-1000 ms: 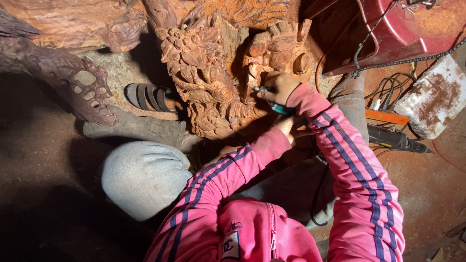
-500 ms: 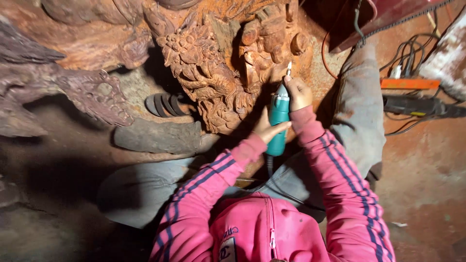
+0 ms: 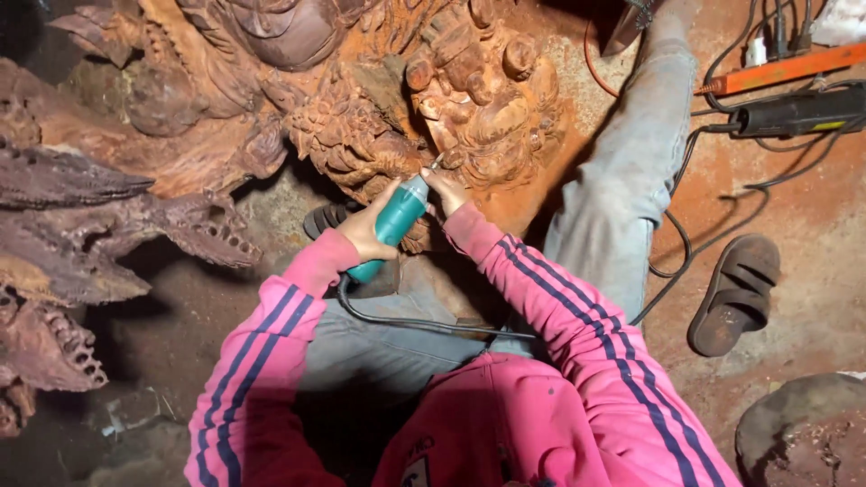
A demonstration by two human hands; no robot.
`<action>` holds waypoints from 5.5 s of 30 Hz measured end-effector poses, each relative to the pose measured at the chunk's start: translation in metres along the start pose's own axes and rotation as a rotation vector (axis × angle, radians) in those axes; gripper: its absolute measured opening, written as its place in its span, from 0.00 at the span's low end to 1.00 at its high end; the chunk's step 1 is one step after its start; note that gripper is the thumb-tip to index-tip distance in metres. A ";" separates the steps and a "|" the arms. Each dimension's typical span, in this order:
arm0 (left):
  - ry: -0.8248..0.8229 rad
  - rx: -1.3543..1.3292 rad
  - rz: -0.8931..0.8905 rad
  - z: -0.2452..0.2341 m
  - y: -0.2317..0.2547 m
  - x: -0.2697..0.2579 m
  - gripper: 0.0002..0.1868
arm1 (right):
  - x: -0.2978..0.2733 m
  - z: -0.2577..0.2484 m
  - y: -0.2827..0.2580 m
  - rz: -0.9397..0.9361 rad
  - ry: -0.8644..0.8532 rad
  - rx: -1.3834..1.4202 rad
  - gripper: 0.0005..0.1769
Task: Carving and detailing a large wooden sculpture using a handheld rotary tool.
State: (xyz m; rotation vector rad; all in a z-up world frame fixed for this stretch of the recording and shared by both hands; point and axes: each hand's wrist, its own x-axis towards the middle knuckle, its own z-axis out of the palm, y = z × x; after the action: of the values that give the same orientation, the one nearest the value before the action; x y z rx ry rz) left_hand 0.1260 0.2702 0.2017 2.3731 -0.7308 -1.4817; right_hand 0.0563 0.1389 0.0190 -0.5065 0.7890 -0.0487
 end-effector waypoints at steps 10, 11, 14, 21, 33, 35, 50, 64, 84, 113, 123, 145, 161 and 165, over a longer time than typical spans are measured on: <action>-0.057 0.150 -0.024 -0.016 -0.012 0.028 0.66 | 0.017 -0.005 0.000 0.029 -0.025 -0.007 0.21; -0.062 0.154 -0.018 -0.017 -0.011 0.029 0.66 | 0.019 -0.007 0.001 0.024 -0.025 0.000 0.22; -0.068 0.155 -0.008 -0.019 -0.010 0.032 0.66 | 0.018 -0.008 0.002 0.015 -0.028 0.003 0.23; 0.008 0.136 -0.013 -0.022 0.004 0.026 0.65 | 0.025 -0.005 -0.007 -0.036 -0.075 -0.061 0.22; 0.008 0.242 -0.149 -0.028 0.045 0.010 0.64 | 0.057 -0.019 -0.009 -0.167 -0.066 -0.126 0.20; 0.003 0.264 -0.143 -0.029 0.046 0.015 0.64 | 0.047 -0.018 -0.008 -0.150 -0.045 -0.102 0.21; -0.084 0.377 -0.161 -0.033 0.062 0.022 0.63 | 0.029 -0.019 -0.008 -0.111 0.030 0.094 0.26; -0.142 0.387 -0.173 -0.039 0.069 0.022 0.61 | 0.030 -0.022 -0.003 -0.045 0.004 0.074 0.27; -0.075 0.329 -0.162 -0.042 0.048 0.021 0.63 | 0.024 -0.011 -0.018 -0.060 -0.048 -0.053 0.29; -0.074 0.288 -0.157 -0.033 0.037 0.019 0.63 | 0.011 -0.008 -0.018 -0.120 -0.041 -0.167 0.23; -0.012 0.280 -0.151 -0.040 0.032 0.015 0.64 | 0.034 0.005 -0.017 -0.178 -0.083 -0.262 0.24; -0.051 0.211 -0.140 -0.042 0.036 0.009 0.63 | 0.018 0.008 -0.026 -0.305 -0.100 -0.386 0.23; -0.080 0.168 -0.132 -0.036 0.018 0.010 0.64 | 0.019 0.000 -0.011 -0.387 -0.090 -0.473 0.24; -0.114 0.174 -0.114 -0.030 0.017 0.011 0.64 | -0.005 0.005 -0.020 -0.360 -0.072 -0.435 0.24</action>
State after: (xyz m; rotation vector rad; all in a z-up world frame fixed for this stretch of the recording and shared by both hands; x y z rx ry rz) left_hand 0.1522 0.2479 0.2146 2.5120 -0.7929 -1.6754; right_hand 0.0584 0.1248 0.0342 -1.0549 0.6291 -0.1935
